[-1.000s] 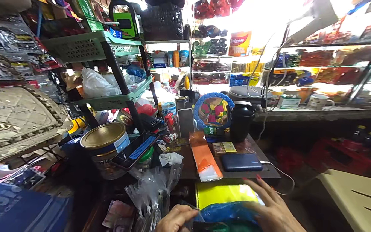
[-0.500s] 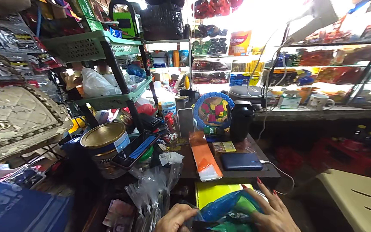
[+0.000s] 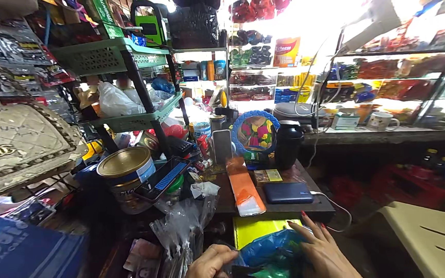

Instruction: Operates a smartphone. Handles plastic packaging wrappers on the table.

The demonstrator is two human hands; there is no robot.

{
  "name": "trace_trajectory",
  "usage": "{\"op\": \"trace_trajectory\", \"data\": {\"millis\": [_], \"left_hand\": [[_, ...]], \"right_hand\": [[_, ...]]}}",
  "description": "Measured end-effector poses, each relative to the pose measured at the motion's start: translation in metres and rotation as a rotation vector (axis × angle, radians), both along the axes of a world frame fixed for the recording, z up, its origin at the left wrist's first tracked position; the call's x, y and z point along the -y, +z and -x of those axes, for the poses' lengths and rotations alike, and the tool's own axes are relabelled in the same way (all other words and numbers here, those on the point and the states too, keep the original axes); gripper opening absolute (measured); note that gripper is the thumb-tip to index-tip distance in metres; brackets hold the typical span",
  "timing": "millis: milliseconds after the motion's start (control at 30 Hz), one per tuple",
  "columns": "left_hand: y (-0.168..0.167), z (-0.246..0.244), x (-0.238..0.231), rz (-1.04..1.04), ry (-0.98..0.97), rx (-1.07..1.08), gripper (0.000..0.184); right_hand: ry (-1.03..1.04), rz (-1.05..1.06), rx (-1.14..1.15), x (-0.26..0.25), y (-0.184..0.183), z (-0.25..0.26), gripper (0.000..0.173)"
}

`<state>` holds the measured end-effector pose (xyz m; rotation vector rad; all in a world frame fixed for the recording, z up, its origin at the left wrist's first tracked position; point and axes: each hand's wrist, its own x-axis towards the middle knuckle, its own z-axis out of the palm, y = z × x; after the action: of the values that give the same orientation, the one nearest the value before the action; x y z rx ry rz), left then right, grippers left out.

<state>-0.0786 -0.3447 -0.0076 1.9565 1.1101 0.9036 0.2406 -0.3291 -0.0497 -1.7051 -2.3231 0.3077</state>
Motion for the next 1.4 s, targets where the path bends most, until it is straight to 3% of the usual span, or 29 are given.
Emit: {"op": "trace_trajectory", "data": {"millis": [100, 200, 267, 400, 533, 667, 867, 1067, 1200, 1400], "left_hand": [[-0.001, 0.003, 0.0, 0.019, 0.003, 0.002, 0.034], [-0.002, 0.003, -0.001, 0.024, 0.005, 0.008, 0.034], [-0.002, 0.001, -0.002, 0.028, 0.007, 0.011, 0.035], [-0.003, 0.0, -0.004, 0.023, -0.001, 0.001, 0.034], [-0.002, 0.0, -0.005, 0.021, -0.004, -0.006, 0.035], [0.0, 0.004, -0.004, 0.022, 0.02, 0.019, 0.034], [0.003, 0.009, -0.002, 0.027, 0.045, 0.007, 0.035], [0.003, 0.011, -0.001, 0.036, 0.047, 0.006, 0.035], [0.001, 0.011, -0.001, 0.04, 0.051, 0.011, 0.035], [-0.001, 0.005, -0.003, 0.02, 0.02, 0.002, 0.034]], "right_hand": [[0.059, 0.098, -0.228, -0.003, 0.008, -0.011, 0.02], [0.117, -0.044, -0.493, -0.001, 0.011, -0.014, 0.037], [0.123, -0.142, -0.565, -0.001, 0.013, -0.014, 0.033], [0.194, -0.085, -0.295, 0.006, 0.018, -0.011, 0.01], [0.155, 0.024, -0.052, 0.006, 0.01, 0.0, 0.014], [0.235, 0.035, -0.173, -0.005, 0.006, 0.008, 0.016], [0.154, -0.168, -0.062, -0.023, -0.016, 0.025, 0.011], [0.132, -0.016, -0.016, -0.028, -0.009, 0.025, 0.02], [0.219, -0.205, -0.169, -0.016, 0.015, 0.017, 0.01], [0.278, -0.451, -0.19, 0.003, 0.071, 0.004, 0.005]]}}
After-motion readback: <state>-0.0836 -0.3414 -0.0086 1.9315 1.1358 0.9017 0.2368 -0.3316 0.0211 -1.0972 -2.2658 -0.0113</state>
